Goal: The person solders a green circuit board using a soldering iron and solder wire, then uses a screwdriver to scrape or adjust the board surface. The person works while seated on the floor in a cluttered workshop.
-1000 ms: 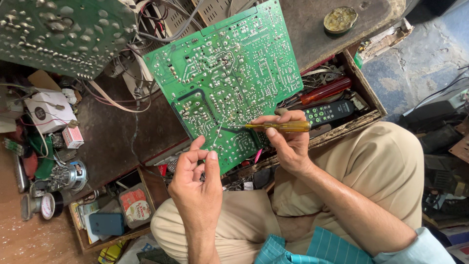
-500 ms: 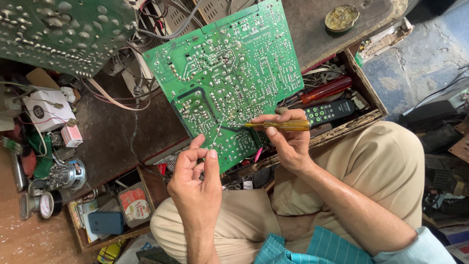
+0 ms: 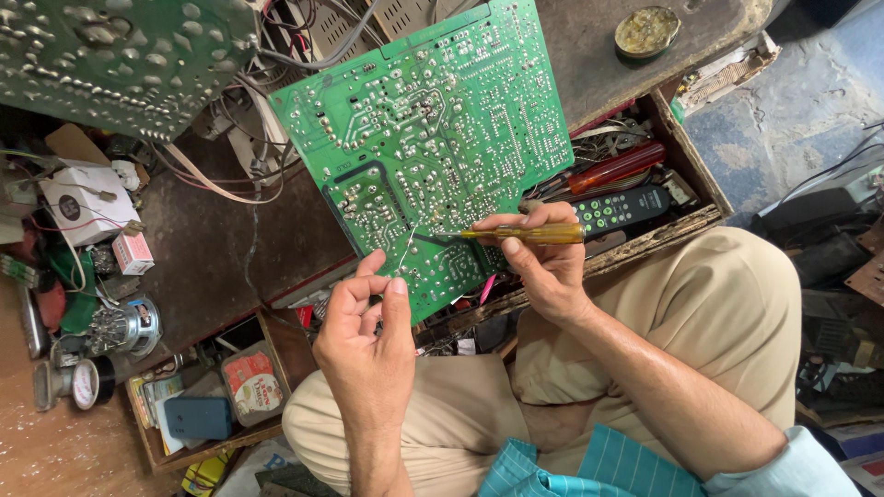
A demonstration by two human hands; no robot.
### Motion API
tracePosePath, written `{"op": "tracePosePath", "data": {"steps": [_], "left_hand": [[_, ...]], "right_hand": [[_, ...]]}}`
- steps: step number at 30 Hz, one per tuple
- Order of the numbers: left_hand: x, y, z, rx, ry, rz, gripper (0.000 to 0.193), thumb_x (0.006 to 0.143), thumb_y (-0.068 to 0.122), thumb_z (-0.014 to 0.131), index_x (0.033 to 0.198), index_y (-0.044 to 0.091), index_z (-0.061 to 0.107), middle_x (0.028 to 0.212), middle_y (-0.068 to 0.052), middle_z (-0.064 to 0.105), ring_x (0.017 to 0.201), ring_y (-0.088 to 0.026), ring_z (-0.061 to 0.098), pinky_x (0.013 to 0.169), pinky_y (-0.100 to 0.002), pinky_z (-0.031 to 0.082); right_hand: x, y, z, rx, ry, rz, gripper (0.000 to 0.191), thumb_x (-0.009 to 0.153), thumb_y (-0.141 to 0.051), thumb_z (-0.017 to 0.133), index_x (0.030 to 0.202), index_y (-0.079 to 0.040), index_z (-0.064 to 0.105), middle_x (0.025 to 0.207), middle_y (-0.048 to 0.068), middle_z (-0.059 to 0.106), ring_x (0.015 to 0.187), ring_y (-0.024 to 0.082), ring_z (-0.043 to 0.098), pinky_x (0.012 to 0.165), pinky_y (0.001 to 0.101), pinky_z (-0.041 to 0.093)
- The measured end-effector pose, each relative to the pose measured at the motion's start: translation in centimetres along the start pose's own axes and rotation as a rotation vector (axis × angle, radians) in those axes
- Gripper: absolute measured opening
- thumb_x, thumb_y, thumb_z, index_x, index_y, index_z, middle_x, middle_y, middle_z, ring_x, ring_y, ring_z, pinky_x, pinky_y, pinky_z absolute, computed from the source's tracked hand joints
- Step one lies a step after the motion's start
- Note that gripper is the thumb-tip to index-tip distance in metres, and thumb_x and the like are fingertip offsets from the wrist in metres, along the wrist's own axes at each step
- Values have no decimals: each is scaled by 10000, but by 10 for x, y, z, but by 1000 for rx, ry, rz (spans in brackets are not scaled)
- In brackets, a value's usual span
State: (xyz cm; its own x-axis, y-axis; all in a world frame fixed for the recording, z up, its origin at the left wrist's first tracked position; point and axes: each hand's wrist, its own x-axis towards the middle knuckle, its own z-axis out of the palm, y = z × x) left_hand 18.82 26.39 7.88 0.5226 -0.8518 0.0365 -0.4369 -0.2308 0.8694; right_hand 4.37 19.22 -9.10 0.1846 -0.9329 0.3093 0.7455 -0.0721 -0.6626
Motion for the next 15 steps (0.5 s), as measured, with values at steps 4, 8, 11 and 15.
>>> {"op": "tracePosePath", "data": {"steps": [4, 8, 11, 15], "left_hand": [[0, 1, 0, -32, -2, 6, 142, 964, 107, 675, 991, -21, 620, 1346, -216, 695, 1058, -178, 724, 850, -334, 641], [0, 3, 0, -8, -4, -9, 138, 960, 108, 672, 983, -20, 623, 1347, -211, 694, 1048, -178, 732, 842, -330, 647], [0, 4, 0, 22, -4, -19, 140, 955, 110, 675, 973, -19, 625, 1343, -199, 701, 1034, -173, 737, 827, -326, 649], [0, 3, 1, 22, 4, -5, 143, 955, 105, 677, 986, -24, 625, 1351, -191, 700, 1031, -167, 726, 816, -323, 635]], "right_hand": [[0, 0, 0, -4, -9, -4, 257, 1105, 10, 532, 1265, -132, 390, 1326, 247, 624, 1313, 288, 625, 1132, 462, 533], [0, 1, -2, -13, -29, -12, 261, 1104, 18, 534, 1261, -131, 388, 1329, 248, 621, 1327, 297, 620, 1134, 469, 539], [-1, 2, -4, -63, -44, -46, 276, 1094, 20, 550, 1259, -129, 385, 1323, 245, 622, 1326, 306, 625, 1138, 468, 542], [-6, 6, -5, -178, -52, -99, 286, 1080, 16, 580, 1250, -118, 393, 1305, 253, 634, 1312, 312, 643, 1114, 451, 553]]}}
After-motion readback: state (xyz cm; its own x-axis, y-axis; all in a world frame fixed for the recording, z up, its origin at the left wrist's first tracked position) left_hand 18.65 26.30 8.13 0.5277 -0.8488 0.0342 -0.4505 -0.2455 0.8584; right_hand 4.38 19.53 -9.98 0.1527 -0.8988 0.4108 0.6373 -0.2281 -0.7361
